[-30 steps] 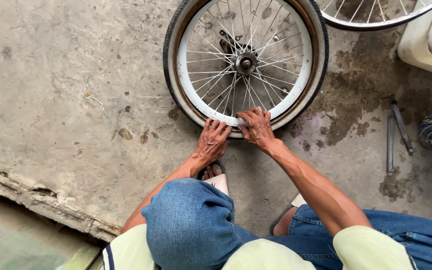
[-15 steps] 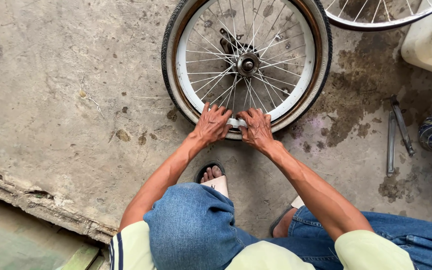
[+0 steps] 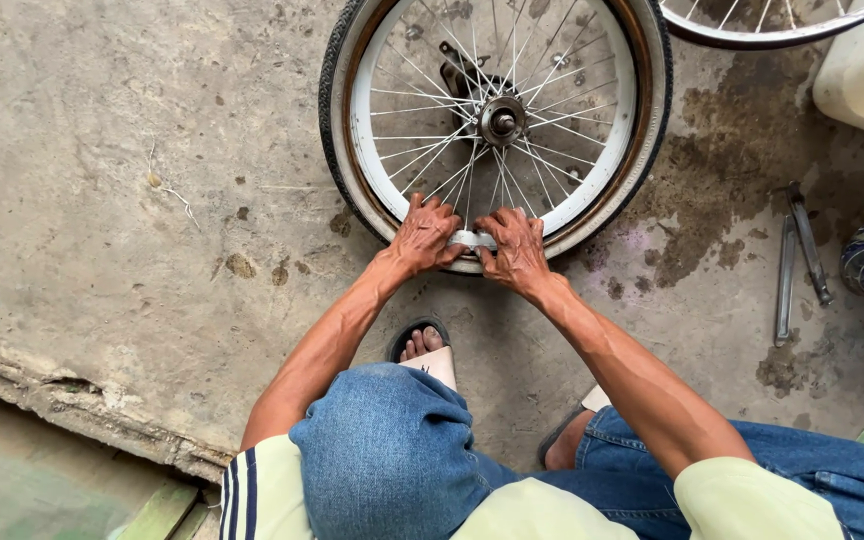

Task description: The person removes a bicycle tire from its rim. They first attempt to pry the tire off with their hands, then use a tire lever to lift the tire bead over the rim edge, and finally pull the tire completely off the rim.

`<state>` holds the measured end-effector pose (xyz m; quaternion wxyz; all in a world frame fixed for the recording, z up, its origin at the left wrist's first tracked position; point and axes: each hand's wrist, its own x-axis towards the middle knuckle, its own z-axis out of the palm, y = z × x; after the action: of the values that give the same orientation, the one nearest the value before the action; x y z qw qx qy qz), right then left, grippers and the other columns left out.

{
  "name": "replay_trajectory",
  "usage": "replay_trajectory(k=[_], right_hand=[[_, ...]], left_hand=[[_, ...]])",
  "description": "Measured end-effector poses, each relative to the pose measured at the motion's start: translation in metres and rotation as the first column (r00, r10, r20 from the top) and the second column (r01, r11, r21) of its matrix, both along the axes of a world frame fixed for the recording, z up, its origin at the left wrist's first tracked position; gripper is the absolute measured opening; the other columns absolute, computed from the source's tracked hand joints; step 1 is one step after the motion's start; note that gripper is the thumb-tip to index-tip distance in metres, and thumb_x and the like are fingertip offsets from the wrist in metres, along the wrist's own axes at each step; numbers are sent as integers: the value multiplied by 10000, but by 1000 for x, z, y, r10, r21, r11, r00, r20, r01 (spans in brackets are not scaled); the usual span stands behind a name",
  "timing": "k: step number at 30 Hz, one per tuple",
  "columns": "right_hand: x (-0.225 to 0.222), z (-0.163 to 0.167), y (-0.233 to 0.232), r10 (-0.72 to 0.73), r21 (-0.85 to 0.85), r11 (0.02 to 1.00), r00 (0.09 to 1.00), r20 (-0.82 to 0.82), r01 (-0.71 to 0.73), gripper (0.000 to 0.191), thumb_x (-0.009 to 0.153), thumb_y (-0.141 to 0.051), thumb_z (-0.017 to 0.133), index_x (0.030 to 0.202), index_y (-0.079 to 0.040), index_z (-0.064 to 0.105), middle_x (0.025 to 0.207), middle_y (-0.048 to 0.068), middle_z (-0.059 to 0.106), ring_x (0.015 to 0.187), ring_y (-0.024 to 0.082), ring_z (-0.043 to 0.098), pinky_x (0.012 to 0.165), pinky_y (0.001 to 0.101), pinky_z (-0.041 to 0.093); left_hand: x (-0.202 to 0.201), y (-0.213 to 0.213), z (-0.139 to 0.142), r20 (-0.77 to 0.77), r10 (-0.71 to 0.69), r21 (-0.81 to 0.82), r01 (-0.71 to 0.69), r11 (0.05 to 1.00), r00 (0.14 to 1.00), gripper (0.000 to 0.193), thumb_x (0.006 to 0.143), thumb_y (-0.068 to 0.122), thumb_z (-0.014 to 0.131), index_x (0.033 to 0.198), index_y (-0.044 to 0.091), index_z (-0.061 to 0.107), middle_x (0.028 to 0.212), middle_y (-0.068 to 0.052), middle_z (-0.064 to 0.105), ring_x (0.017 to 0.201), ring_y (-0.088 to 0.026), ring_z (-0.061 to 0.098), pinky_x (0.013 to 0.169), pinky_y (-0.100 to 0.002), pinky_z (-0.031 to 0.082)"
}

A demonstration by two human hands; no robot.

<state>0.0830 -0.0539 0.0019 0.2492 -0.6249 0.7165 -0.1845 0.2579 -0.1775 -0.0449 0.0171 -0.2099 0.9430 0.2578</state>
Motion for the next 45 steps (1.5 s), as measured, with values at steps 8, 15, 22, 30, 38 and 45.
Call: replay_trajectory(k=[8, 15, 22, 30, 38, 45], right_hand=[[1, -7, 0, -11, 29, 999, 1000, -25, 12, 404, 745, -167, 799, 1136, -126, 710, 1085, 101, 631, 1094, 303, 550, 908, 487, 355], [3, 2, 1, -17, 42, 999, 1000, -26, 18, 398, 791, -173, 785, 1177, -126, 703, 1171, 108, 630, 1156, 310, 545, 954, 490, 366], [23, 26, 65, 121, -104, 981, 935, -334, -164, 670, 794, -298, 797, 1380, -46, 594, 1339, 154, 562, 1292, 317, 512, 1120, 552, 321], [19, 16, 67, 25, -14, 999, 938, -346, -32, 562, 775, -283, 842, 1278, -131, 642, 1158, 61, 606, 1157, 248, 554, 997, 529, 284], [28, 4, 59, -86, 66, 992, 967, -239, 104, 506, 697, -287, 852, 1149, -115, 701, 1155, 70, 609, 1166, 273, 531, 988, 545, 295], [28, 20, 62, -62, 39, 997, 969, -238, 73, 507, 772, -325, 826, 1205, -104, 684, 1219, 57, 617, 1233, 278, 510, 995, 549, 296]], left_hand=[[1, 1, 0, -12, -5, 22, 6, 1000, 1000, 365, 812, 391, 771, 971, 65, 733, 928, -125, 652, 992, -287, 583, 935, -496, 333], [0, 0, 2, -11, -4, 3, 4, 1000, 1000, 362, 815, 394, 775, 947, 59, 736, 944, -128, 668, 1015, -293, 588, 968, -484, 337], [2, 0, 11, -56, 53, 69, -49, 996, 997, 406, 782, 393, 800, 1009, 61, 749, 987, -142, 685, 1022, -318, 587, 933, -487, 351], [-9, 11, 24, -83, 49, 41, -45, 998, 995, 403, 801, 403, 796, 965, 43, 721, 942, -158, 664, 970, -318, 568, 927, -480, 359], [-12, 20, 16, -39, 71, -6, -71, 997, 997, 312, 817, 333, 788, 918, 48, 710, 947, -149, 666, 1015, -314, 572, 972, -490, 363], [-11, 19, 19, -39, 69, 12, -68, 998, 997, 304, 822, 326, 789, 925, 50, 714, 928, -148, 663, 994, -312, 581, 974, -492, 366]])
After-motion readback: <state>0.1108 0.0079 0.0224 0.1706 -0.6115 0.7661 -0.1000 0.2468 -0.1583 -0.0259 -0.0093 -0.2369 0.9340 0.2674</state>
